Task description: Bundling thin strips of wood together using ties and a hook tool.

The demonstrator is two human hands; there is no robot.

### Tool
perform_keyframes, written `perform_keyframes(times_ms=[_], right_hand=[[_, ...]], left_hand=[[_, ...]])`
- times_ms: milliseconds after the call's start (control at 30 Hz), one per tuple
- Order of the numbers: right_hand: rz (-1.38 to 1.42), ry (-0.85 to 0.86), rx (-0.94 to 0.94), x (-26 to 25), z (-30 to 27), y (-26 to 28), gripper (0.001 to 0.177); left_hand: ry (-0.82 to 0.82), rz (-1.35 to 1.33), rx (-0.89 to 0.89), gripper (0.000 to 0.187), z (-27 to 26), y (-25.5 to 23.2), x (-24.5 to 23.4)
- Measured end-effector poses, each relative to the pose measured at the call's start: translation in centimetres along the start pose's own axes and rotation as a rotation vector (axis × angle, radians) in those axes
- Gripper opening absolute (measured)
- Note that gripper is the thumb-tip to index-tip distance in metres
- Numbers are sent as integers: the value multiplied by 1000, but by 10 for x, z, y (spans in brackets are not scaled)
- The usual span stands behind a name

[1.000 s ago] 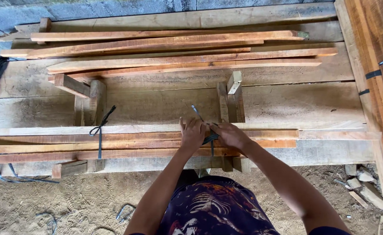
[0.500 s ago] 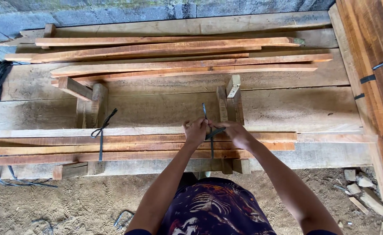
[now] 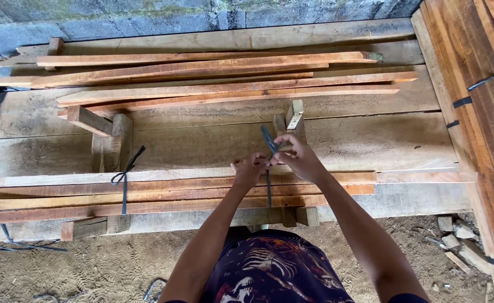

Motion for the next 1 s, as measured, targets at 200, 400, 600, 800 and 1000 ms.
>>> perform_keyframes(times_ms=[200,400,600,800,1000], right_hand=[[-132,13,-81,20,44,2,30],[-420,-33,-121,29,54,-16,29],[-743,-80,-259,24,4,-74,35],[-940,-138,-518,45,-15,-51,36],[-1008,-184,-631,48,-21,-42,33]], left_hand=[[58,69,44,32,0,0,-1],[35,80,59,29,3,6,0],[5,37,81,29,-7,-30,-19],[-21,1,71,53,0,-5,-8],[67,-181,31,38,-23,-57,-34]])
Point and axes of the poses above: each hand's wrist, its own z-axis towards the middle knuckle, its own x-axis out of the palm, y = z × x, the point moved 9 cm from there along z, towards the middle knuckle, and after that the axes turned 3 degrees about x, right-handed, at the moved point
